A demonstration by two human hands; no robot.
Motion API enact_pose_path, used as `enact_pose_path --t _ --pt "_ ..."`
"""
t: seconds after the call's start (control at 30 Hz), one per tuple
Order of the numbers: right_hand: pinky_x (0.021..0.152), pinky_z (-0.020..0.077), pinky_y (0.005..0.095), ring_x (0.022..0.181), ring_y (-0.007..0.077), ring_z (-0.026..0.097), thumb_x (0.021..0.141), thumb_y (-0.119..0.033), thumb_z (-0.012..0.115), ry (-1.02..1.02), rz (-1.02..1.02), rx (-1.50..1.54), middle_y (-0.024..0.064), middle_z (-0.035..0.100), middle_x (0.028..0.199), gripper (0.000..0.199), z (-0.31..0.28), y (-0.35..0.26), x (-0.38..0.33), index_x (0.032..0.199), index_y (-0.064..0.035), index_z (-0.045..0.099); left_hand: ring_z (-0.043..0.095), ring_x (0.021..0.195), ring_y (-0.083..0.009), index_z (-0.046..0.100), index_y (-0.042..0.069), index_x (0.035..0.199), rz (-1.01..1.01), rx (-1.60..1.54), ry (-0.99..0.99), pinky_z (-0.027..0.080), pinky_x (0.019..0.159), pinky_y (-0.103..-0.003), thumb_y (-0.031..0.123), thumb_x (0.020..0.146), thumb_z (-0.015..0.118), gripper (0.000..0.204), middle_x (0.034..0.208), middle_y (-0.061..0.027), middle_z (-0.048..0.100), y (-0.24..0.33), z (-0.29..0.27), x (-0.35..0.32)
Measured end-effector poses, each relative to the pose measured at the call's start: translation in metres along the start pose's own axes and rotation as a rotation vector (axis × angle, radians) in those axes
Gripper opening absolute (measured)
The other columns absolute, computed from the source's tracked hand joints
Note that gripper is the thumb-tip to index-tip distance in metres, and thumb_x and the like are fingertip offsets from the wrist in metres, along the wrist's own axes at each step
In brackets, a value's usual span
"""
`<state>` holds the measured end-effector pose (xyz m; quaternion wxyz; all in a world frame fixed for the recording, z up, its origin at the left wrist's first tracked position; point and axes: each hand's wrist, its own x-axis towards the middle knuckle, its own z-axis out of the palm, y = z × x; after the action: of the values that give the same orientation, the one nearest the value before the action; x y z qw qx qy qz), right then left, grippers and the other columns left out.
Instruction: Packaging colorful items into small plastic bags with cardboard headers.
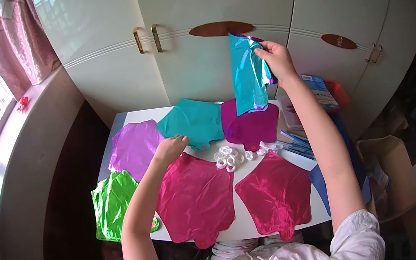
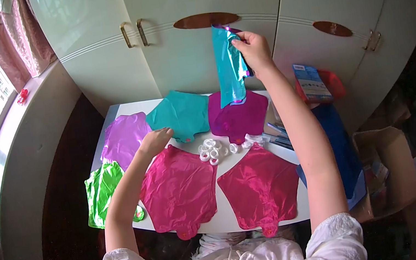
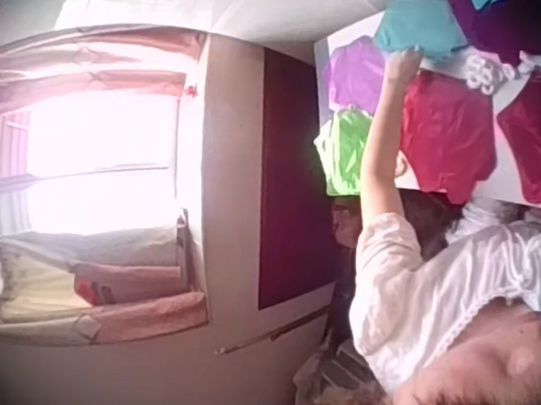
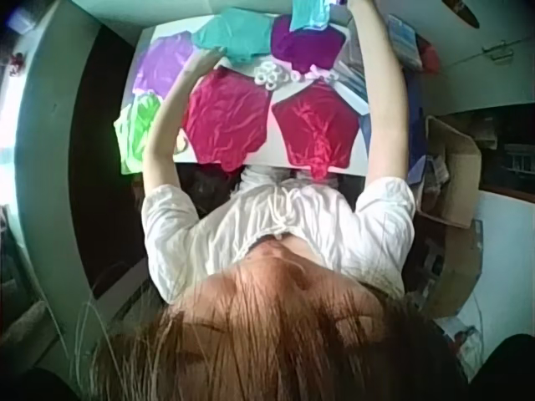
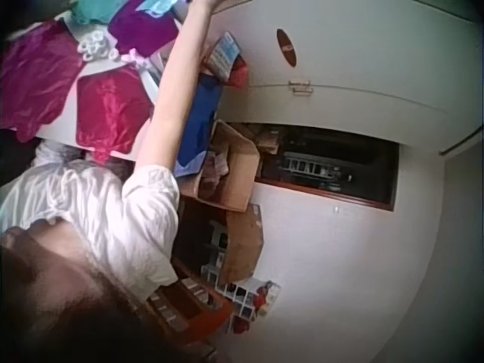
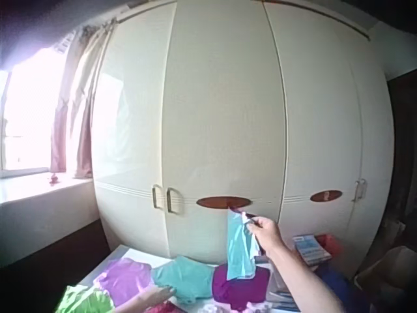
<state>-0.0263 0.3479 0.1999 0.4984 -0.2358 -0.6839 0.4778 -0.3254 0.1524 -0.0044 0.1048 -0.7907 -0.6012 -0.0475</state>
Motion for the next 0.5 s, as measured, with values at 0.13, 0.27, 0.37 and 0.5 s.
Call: enact_pose_path --t 0.13,0.27,0.37,0.5 --pt "0.059 0.0467 0.0286 0.064 0.0138 0.063 0.085 -0.007 0.063 0.117 -0.333 -0.369 0.0072 0.067 0.074 0.021 0.039 -0.001 0.002 0.105 -0.0031 0.064 0.063 0.092 -0.0309 0.05 0.002 0.092 -0.018 -0.071 0.026 0.054 0.072 -0.039 0.008 0.086 0.048 0.008 0.093 -0.0134 0.062 0.011 -0.009 -0.01" --pt "0.054 0.0472 0.0376 0.063 0.0294 0.064 0.083 -0.003 0.064 0.12 -0.711 -0.632 0.0124 0.064 0.078 0.027 0.095 0.0 -0.01 0.105 -0.0126 0.051 0.053 0.118 -0.0339 0.053 0.003 0.118 -0.061 -0.187 -0.014 0.044 0.098 -0.043 0.021 0.083 0.061 0.041 0.121 -0.0187 0.058 0.014 -0.015 -0.027" --pt "0.068 0.0516 0.0425 0.084 0.0337 0.064 0.083 0.0 0.053 -0.154 -0.904 -0.756 0.0122 0.064 0.088 0.017 0.148 0.009 -0.028 0.096 -0.0115 0.056 0.047 0.125 -0.0354 0.051 0.004 0.126 -0.242 -0.32 0.001 0.036 0.105 -0.044 0.03 0.08 0.066 0.055 0.128 -0.0195 0.055 0.01 -0.043 -0.058" --pt "0.076 0.0548 0.0363 0.09 0.028 0.065 0.072 -0.004 0.057 -0.423 -1.16 -0.778 0.0124 0.066 0.096 0.01 0.231 0.029 -0.054 0.08 -0.0074 0.062 0.046 0.126 -0.0347 0.054 0.006 0.123 -0.432 -0.214 0.037 0.036 0.105 -0.045 0.034 0.08 0.067 0.053 0.127 -0.0163 0.056 -0.018 -0.053 -0.121"
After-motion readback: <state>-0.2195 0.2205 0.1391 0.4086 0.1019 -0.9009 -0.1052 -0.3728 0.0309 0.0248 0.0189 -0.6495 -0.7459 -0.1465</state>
